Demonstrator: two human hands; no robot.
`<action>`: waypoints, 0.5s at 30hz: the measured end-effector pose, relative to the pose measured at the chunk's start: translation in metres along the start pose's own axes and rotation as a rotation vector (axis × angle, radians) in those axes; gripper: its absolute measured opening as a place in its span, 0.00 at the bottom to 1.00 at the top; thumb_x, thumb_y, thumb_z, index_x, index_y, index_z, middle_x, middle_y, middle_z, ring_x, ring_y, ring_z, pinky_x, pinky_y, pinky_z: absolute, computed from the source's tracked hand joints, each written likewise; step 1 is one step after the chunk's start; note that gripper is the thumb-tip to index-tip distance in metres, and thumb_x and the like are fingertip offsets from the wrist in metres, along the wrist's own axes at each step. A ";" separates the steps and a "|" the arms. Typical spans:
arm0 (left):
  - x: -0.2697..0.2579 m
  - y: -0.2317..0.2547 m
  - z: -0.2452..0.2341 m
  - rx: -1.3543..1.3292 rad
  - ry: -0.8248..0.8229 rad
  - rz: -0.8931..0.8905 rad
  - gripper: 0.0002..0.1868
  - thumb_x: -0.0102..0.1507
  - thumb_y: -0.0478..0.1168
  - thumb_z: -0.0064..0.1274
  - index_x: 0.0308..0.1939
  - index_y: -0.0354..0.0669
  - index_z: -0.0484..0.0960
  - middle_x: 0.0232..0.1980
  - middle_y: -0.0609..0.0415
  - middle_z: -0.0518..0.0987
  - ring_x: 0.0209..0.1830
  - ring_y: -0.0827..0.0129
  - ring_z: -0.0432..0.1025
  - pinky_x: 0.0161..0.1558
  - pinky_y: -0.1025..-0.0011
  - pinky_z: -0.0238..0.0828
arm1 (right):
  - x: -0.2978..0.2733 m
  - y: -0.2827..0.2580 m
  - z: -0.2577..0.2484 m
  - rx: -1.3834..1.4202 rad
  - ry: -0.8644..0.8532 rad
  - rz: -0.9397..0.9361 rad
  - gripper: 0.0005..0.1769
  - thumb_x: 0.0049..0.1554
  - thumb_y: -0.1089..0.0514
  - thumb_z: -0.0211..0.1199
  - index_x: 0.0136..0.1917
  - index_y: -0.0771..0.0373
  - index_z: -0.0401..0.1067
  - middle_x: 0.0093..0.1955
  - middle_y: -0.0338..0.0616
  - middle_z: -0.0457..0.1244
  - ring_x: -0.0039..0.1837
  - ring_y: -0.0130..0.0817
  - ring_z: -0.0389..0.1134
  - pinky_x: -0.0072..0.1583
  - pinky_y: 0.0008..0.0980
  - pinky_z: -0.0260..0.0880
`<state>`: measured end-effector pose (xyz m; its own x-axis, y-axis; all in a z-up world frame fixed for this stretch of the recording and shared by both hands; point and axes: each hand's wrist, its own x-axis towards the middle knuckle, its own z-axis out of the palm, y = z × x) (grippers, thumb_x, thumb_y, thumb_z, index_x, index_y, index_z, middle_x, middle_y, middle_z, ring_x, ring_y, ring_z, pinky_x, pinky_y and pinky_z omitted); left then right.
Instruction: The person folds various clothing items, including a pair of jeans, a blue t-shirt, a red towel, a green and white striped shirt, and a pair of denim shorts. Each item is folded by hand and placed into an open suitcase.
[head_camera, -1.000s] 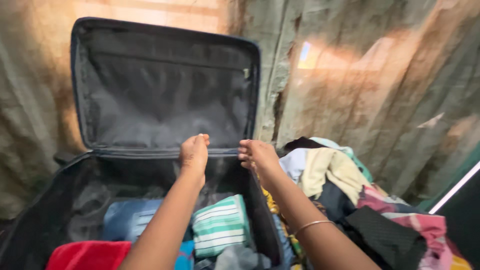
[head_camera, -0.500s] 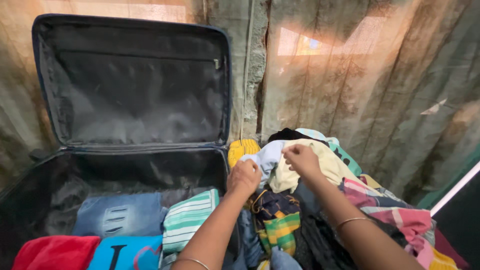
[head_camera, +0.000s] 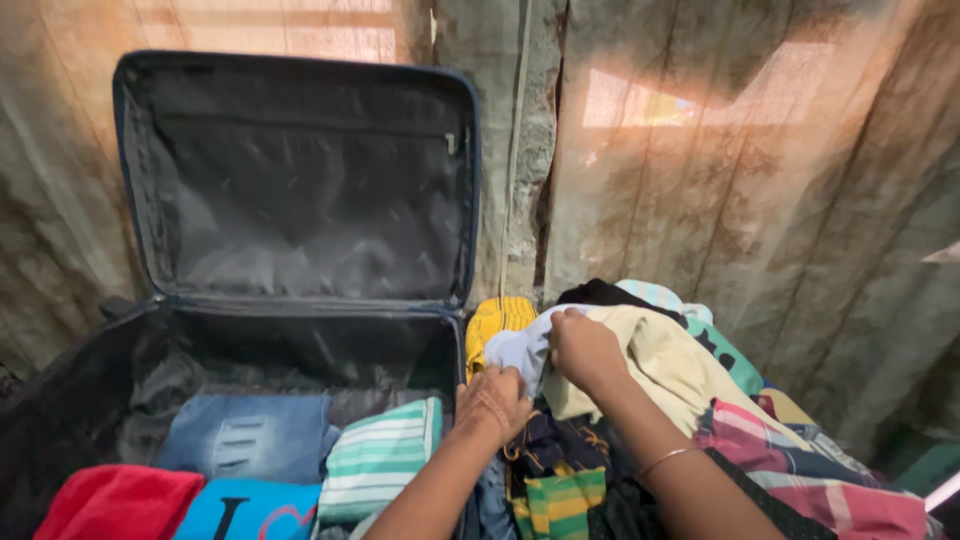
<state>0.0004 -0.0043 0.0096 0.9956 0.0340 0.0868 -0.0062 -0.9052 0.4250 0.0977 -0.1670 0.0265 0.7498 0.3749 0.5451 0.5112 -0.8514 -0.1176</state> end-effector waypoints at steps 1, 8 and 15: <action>0.000 0.002 -0.002 -0.004 0.038 0.009 0.22 0.61 0.51 0.56 0.57 0.50 0.77 0.63 0.49 0.74 0.66 0.54 0.68 0.64 0.49 0.62 | 0.010 0.001 -0.007 0.024 0.033 0.018 0.06 0.51 0.58 0.63 0.41 0.63 0.74 0.44 0.53 0.67 0.46 0.55 0.70 0.48 0.52 0.71; -0.006 0.037 -0.033 -0.317 0.256 -0.086 0.65 0.48 0.64 0.71 0.77 0.49 0.46 0.71 0.41 0.59 0.67 0.42 0.61 0.65 0.49 0.59 | 0.064 -0.005 -0.101 1.051 0.169 0.395 0.08 0.57 0.63 0.62 0.38 0.70 0.73 0.30 0.49 0.67 0.31 0.40 0.69 0.35 0.35 0.68; 0.043 0.019 -0.017 -0.781 0.772 -0.086 0.42 0.55 0.53 0.65 0.67 0.46 0.63 0.59 0.40 0.77 0.57 0.43 0.74 0.54 0.52 0.73 | 0.078 -0.043 -0.193 1.357 0.435 0.211 0.06 0.60 0.63 0.60 0.40 0.63 0.72 0.33 0.41 0.66 0.30 0.26 0.67 0.33 0.24 0.62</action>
<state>0.0417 -0.0132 0.0371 0.6716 0.5856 0.4539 -0.2679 -0.3793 0.8856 0.0533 -0.1723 0.2347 0.8018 -0.0620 0.5944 0.5922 0.2167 -0.7762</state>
